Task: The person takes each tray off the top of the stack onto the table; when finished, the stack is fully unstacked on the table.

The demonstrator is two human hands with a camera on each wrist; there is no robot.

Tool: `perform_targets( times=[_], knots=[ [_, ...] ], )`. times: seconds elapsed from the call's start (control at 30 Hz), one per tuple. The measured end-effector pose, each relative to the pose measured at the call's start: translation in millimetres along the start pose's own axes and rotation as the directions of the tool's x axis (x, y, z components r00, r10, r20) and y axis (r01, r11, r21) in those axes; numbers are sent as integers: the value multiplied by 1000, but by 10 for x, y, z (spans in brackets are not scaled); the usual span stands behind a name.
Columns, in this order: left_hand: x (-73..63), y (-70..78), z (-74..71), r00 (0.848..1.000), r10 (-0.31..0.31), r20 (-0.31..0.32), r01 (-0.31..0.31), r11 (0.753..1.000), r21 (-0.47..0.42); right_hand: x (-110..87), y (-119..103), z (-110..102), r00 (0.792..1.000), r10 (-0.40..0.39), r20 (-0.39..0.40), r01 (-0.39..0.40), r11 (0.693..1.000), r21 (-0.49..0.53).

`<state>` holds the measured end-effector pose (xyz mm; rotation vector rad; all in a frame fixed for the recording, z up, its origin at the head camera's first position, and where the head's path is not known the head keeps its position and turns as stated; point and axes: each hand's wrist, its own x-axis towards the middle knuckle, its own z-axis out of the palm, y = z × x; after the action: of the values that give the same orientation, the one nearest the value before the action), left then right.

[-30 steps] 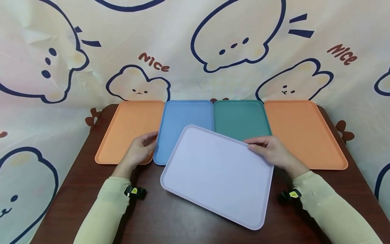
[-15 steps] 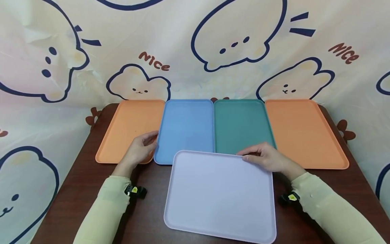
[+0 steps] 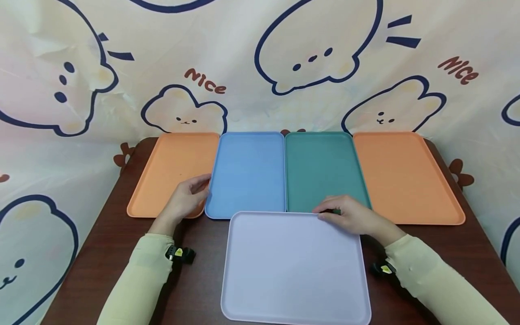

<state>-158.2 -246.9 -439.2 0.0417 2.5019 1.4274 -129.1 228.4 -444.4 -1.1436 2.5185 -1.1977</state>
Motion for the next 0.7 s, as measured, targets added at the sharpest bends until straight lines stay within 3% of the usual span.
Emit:
perform_targets(
  times=[0.43, 0.7],
  knots=[
    [10, -8, -14, 1000, 1, 10, -1, 1000, -9, -5, 4, 173, 998, 51, 21, -49, 997, -64],
    [22, -28, 0, 1000, 11, -1, -11, 1000, 12, -29, 0, 244, 998, 64, -9, -64, 995, -71]
  ],
)
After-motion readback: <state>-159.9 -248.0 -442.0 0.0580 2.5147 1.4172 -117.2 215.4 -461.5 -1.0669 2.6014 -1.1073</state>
